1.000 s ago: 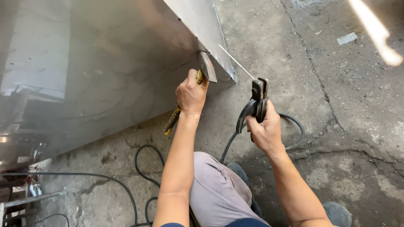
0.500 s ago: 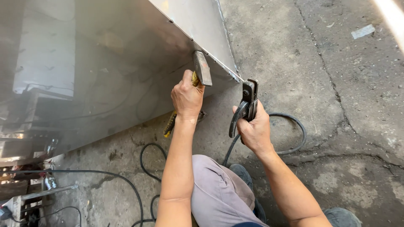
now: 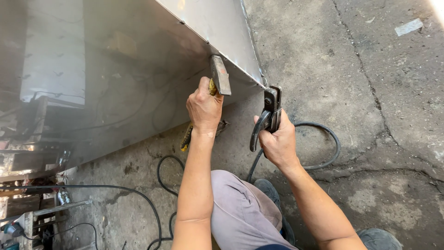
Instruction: Spot weld and adjust the seams of a metal cabinet structure using a hammer and arc welder.
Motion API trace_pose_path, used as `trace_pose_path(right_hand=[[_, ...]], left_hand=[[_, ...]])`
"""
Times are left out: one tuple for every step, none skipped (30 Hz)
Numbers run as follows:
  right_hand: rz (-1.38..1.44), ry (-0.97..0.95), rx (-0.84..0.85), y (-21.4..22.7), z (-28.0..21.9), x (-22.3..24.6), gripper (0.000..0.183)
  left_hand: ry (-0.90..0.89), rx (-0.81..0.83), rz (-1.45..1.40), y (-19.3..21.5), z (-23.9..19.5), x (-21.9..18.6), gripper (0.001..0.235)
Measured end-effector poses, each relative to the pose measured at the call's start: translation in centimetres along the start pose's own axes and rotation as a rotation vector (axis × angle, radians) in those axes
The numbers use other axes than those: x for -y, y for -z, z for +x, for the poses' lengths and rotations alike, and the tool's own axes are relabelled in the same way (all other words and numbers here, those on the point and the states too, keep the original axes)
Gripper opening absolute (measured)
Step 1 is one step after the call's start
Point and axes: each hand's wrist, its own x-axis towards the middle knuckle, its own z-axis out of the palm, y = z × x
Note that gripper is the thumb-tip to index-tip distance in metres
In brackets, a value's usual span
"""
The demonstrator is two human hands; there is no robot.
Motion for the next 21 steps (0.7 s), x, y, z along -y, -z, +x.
trace_pose_path(right_hand=[[0.0,-0.001,0.0,-0.01,0.01,-0.1,0.022],[0.023,0.002,0.003,-0.02,0.01,-0.19,0.021],[0.046,0.009,0.005,-0.04,0.12,-0.23,0.02],[0.046,0.011,0.005,-0.04,0.15,-0.21,0.02],[0.042,0.018,0.008,-0.06,0.11,-0.21,0.02],[0.038,0.025,0.01,-0.08,0.07,-0.22,0.021],[0.038,0.026,0.01,-0.08,0.09,-0.14,0.021],[0.035,0.02,0.008,-0.07,0.11,-0.05,0.02],[0.033,0.012,0.007,-0.09,0.09,0.01,0.02],[0.033,0.012,0.007,-0.08,0.08,0.0,0.02],[0.023,0.011,0.004,-0.09,0.1,0.02,0.021],[0.012,0.01,0.001,-0.09,0.12,0.03,0.021],[0.012,0.009,0.002,-0.09,0.09,-0.02,0.021],[0.018,0.014,0.006,-0.1,0.07,-0.08,0.021],[0.024,0.021,0.009,-0.12,0.14,-0.11,0.021],[0.024,0.023,0.009,-0.13,0.18,-0.08,0.021],[0.022,0.023,0.005,-0.14,0.12,-0.06,0.02],[0.021,0.024,0.0,-0.14,0.06,-0.05,0.02],[0.02,0.024,0.001,-0.1,0.07,-0.02,0.02],[0.029,0.013,0.008,-0.06,0.09,0.0,0.02],[0.038,0.0,0.015,-0.06,0.04,0.04,0.02]], left_hand=[[0.001,0.001,0.0,0.02,-0.05,-0.03,0.039],[0.001,0.002,0.002,0.06,-0.09,-0.07,0.039],[0.0,0.0,0.003,0.07,0.0,-0.12,0.039],[-0.001,-0.001,0.002,0.02,0.05,-0.12,0.039],[-0.001,-0.007,0.005,0.0,0.01,-0.1,0.038],[0.0,-0.012,0.008,-0.01,-0.03,-0.08,0.038],[-0.001,-0.013,0.007,-0.04,0.01,-0.06,0.038],[-0.003,-0.015,0.006,-0.08,0.05,-0.05,0.038],[-0.006,-0.017,0.006,-0.08,0.05,-0.02,0.038],[-0.006,-0.017,0.006,-0.08,0.0,0.0,0.038],[-0.01,-0.018,0.009,-0.08,0.0,0.01,0.037],[-0.015,-0.02,0.011,-0.09,0.0,0.02,0.037],[-0.014,-0.019,0.011,-0.08,-0.04,0.02,0.037],[-0.011,-0.014,0.016,-0.07,-0.08,0.02,0.039],[-0.011,-0.011,0.021,-0.08,0.01,0.02,0.04],[-0.011,-0.013,0.021,-0.16,0.05,0.1,0.04],[-0.002,0.001,0.004,-0.21,-0.01,0.18,0.041],[0.007,0.014,-0.013,-0.26,-0.06,0.26,0.042],[0.007,0.013,-0.013,-0.3,-0.06,0.27,0.042],[0.002,0.006,-0.003,-0.35,-0.06,0.27,0.041],[-0.004,0.001,0.008,-0.32,-0.1,0.31,0.041]])
